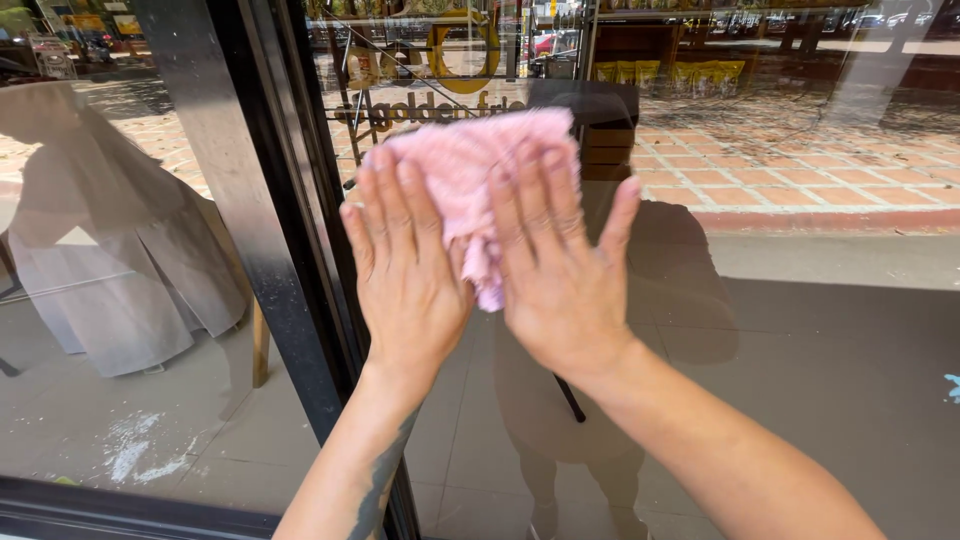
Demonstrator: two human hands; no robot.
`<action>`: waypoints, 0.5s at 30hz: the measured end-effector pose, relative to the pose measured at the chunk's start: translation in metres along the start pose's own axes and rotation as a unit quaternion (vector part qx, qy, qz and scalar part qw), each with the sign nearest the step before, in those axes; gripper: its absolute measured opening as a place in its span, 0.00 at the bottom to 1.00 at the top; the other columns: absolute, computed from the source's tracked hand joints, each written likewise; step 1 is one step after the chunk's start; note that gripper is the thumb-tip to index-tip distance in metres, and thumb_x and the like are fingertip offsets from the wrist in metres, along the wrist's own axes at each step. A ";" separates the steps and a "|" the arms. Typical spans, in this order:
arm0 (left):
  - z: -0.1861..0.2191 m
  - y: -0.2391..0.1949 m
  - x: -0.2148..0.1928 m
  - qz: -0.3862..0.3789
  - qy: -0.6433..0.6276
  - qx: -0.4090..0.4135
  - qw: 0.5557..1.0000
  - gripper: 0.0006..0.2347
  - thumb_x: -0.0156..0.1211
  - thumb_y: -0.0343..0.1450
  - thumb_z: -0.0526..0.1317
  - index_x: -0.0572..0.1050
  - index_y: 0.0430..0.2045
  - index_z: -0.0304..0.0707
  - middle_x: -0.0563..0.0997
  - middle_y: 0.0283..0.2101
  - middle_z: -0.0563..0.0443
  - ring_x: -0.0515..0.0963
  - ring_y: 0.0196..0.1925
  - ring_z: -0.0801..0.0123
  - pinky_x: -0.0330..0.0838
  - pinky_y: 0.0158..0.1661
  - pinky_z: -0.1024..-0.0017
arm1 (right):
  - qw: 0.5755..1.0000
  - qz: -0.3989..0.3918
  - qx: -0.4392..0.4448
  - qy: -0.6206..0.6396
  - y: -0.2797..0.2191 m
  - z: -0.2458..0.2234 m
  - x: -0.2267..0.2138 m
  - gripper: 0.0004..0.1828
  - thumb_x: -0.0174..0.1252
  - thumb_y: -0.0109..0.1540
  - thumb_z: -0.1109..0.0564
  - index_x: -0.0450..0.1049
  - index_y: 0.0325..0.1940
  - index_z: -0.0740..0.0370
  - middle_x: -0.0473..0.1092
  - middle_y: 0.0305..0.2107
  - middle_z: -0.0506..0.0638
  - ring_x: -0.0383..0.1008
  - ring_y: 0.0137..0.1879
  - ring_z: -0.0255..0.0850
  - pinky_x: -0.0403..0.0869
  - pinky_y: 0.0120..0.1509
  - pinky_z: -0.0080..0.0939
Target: Wiping and cleaning a glass window or storefront door with a cloth.
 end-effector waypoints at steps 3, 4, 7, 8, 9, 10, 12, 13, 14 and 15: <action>-0.002 -0.033 0.010 0.010 -0.049 -0.025 0.998 0.30 0.42 0.79 0.46 0.45 0.71 0.18 0.43 0.76 0.23 0.38 0.79 0.39 0.28 0.75 0.50 | 1.000 -0.021 -0.008 -0.006 -0.021 -0.017 0.009 0.36 0.52 0.71 0.51 0.54 0.80 0.68 0.44 0.77 0.61 0.37 0.83 0.50 0.27 0.75 0.77; 0.001 -0.042 0.015 0.010 -0.050 -0.024 0.998 0.30 0.42 0.79 0.46 0.45 0.71 0.18 0.43 0.76 0.23 0.38 0.79 0.39 0.28 0.75 0.50 | 1.000 -0.021 -0.007 -0.007 -0.030 -0.017 0.009 0.36 0.52 0.71 0.51 0.54 0.80 0.68 0.44 0.77 0.61 0.37 0.83 0.50 0.27 0.75 0.77; 0.014 -0.067 0.030 0.007 -0.052 -0.029 0.998 0.31 0.44 0.78 0.44 0.45 0.70 0.16 0.41 0.75 0.21 0.36 0.79 0.37 0.27 0.75 0.47 | 0.999 -0.014 -0.013 -0.032 -0.057 -0.013 0.007 0.36 0.54 0.69 0.49 0.57 0.79 0.65 0.48 0.77 0.57 0.41 0.82 0.47 0.28 0.77 0.75; 0.021 -0.071 0.035 0.003 -0.054 -0.016 0.998 0.32 0.45 0.78 0.44 0.44 0.71 0.17 0.40 0.75 0.22 0.34 0.79 0.40 0.24 0.75 0.49 | 0.999 -0.026 -0.007 -0.038 -0.067 -0.007 0.007 0.37 0.54 0.69 0.50 0.56 0.80 0.64 0.46 0.77 0.56 0.38 0.83 0.46 0.25 0.76 0.75; 0.027 -0.074 0.040 -0.001 -0.056 -0.003 0.998 0.32 0.47 0.79 0.45 0.43 0.72 0.18 0.38 0.76 0.24 0.32 0.79 0.43 0.21 0.75 0.50 | 0.998 -0.038 -0.002 -0.044 -0.076 -0.001 0.008 0.38 0.55 0.68 0.51 0.55 0.80 0.64 0.45 0.77 0.56 0.35 0.83 0.46 0.22 0.76 0.76; 0.036 -0.067 0.038 -0.001 -0.057 -0.002 0.998 0.32 0.47 0.79 0.45 0.43 0.72 0.18 0.38 0.76 0.24 0.32 0.79 0.43 0.21 0.75 0.50 | 0.998 -0.038 -0.001 -0.045 -0.080 0.008 0.006 0.38 0.55 0.68 0.51 0.55 0.80 0.64 0.45 0.77 0.56 0.35 0.83 0.46 0.22 0.76 0.76; 0.058 -0.052 0.034 0.000 -0.066 0.053 0.996 0.31 0.46 0.79 0.47 0.47 0.71 0.18 0.44 0.75 0.24 0.36 0.79 0.43 0.24 0.74 0.51 | 0.998 -0.030 0.025 -0.046 -0.088 0.030 0.000 0.36 0.55 0.70 0.52 0.55 0.81 0.65 0.42 0.78 0.57 0.35 0.83 0.47 0.20 0.75 0.76; 0.066 -0.037 0.028 0.002 -0.070 0.057 0.996 0.31 0.46 0.79 0.47 0.47 0.71 0.18 0.44 0.75 0.24 0.36 0.79 0.43 0.24 0.74 0.51 | 0.998 -0.029 0.028 -0.051 -0.082 0.039 -0.007 0.36 0.55 0.70 0.52 0.55 0.81 0.65 0.42 0.78 0.57 0.35 0.83 0.47 0.20 0.75 0.76; 0.074 -0.023 0.023 0.005 -0.088 0.070 0.994 0.31 0.48 0.78 0.47 0.50 0.70 0.18 0.47 0.75 0.24 0.40 0.79 0.42 0.26 0.73 0.50 | 0.997 -0.031 0.046 -0.045 -0.075 0.049 -0.014 0.37 0.56 0.71 0.53 0.53 0.81 0.67 0.42 0.78 0.59 0.34 0.83 0.48 0.21 0.75 0.77; 0.082 -0.010 0.017 0.006 -0.106 0.082 0.991 0.32 0.51 0.76 0.47 0.52 0.70 0.18 0.50 0.74 0.24 0.45 0.79 0.41 0.28 0.73 0.50 | 0.997 -0.034 0.065 -0.039 -0.070 0.058 -0.021 0.37 0.57 0.72 0.54 0.52 0.81 0.70 0.41 0.78 0.61 0.34 0.83 0.49 0.22 0.74 0.78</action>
Point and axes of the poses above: each hand's wrist, its own y-axis towards the middle knuckle, its own x-axis out of the palm, z = x × y, the point moved 4 cm from there along y, towards the middle knuckle
